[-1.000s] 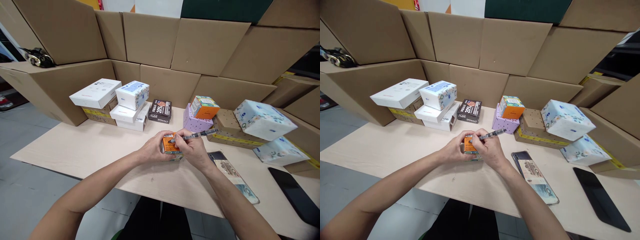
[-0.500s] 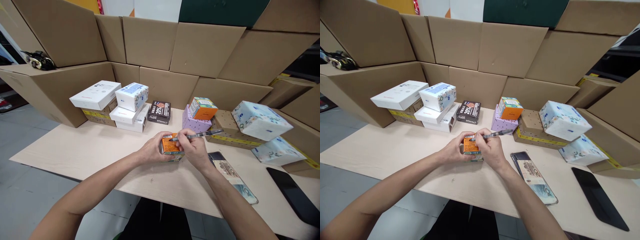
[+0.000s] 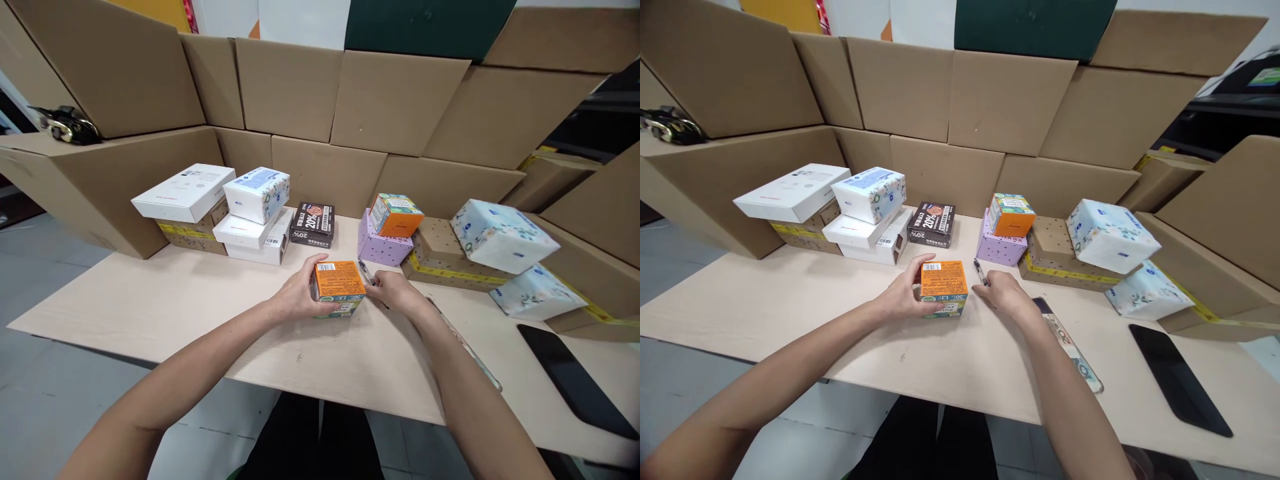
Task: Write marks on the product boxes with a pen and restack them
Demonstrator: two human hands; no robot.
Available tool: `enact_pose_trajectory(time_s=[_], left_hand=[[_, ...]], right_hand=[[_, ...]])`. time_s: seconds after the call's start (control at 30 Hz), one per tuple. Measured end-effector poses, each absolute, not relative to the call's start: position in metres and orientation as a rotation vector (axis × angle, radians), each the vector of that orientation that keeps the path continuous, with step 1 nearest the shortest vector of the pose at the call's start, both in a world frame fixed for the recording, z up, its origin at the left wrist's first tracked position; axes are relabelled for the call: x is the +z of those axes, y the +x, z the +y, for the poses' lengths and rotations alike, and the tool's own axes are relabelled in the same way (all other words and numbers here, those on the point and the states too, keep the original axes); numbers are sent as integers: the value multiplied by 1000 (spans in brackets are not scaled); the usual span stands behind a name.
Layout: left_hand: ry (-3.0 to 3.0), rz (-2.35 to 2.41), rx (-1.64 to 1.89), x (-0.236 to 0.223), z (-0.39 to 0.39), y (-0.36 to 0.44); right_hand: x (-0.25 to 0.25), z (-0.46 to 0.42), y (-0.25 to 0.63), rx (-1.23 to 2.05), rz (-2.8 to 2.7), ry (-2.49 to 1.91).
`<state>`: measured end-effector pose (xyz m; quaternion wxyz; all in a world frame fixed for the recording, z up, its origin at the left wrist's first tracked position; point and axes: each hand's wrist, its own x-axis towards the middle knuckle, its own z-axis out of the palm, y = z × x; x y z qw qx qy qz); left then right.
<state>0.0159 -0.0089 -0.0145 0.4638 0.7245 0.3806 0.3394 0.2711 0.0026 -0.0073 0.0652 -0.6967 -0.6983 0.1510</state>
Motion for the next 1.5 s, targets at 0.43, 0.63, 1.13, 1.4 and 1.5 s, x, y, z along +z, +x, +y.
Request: enact_pose_trajectory(time_s=[0.43, 0.63, 1.13, 1.4, 1.5], left_hand=[[1810, 938, 804, -19, -5, 12], [1773, 856, 779, -16, -7, 12], [1801, 808, 855, -24, -5, 11], [1838, 800, 893, -22, -7, 12], [1844, 817, 889, -20, -8, 13]], right_hand=[[8, -81, 315, 98, -1845, -2340], [-41, -147, 362, 205, -1784, -2556], [-26, -140, 347, 833, -1005, -1749], [-7, -148, 224, 1723, -506, -621], [-7, -139, 189, 1928, -491, -455]])
